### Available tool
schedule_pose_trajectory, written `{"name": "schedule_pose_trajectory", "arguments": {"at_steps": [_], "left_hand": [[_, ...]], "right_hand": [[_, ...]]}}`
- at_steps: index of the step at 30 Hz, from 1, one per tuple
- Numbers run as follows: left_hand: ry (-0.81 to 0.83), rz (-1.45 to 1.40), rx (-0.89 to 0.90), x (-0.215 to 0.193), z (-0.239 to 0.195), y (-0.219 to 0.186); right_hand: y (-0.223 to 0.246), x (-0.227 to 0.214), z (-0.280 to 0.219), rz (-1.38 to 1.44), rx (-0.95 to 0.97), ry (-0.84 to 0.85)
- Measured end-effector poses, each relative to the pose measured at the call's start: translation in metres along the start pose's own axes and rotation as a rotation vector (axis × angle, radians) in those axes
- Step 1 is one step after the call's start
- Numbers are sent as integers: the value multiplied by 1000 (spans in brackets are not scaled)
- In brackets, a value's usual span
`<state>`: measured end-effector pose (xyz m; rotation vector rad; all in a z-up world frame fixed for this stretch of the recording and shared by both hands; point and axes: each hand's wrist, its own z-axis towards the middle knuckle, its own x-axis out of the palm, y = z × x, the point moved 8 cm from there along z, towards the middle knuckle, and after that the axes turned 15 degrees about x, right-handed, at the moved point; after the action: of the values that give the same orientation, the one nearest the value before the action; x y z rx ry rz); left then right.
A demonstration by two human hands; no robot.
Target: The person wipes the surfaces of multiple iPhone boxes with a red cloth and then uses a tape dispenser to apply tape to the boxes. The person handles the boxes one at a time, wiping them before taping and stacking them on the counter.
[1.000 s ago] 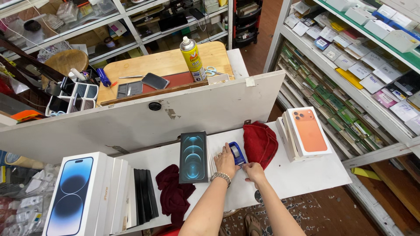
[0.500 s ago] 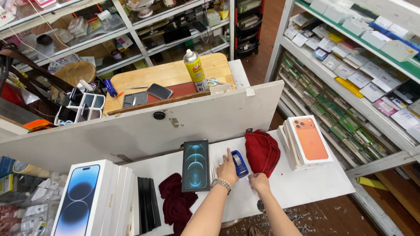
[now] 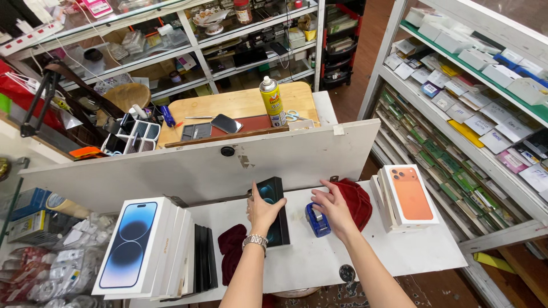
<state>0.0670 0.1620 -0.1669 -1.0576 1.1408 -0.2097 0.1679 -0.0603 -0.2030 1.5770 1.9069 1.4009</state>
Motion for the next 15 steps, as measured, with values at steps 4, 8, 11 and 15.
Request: {"name": "schedule_pose_trajectory", "arguments": {"at_steps": [4, 8, 11, 15], "left_hand": [[150, -1157, -177, 26, -17, -12], [171, -1346, -118, 24, -29, -43], [64, -957, 44, 4, -23, -65], [-19, -865, 314, -25, -26, -107]], "right_hand": [[32, 51, -16, -217, 19, 33], [60, 76, -34, -248, -24, 77], [81, 74, -50, -279, -146, 59], [122, 45, -69, -191, -390, -37]]}}
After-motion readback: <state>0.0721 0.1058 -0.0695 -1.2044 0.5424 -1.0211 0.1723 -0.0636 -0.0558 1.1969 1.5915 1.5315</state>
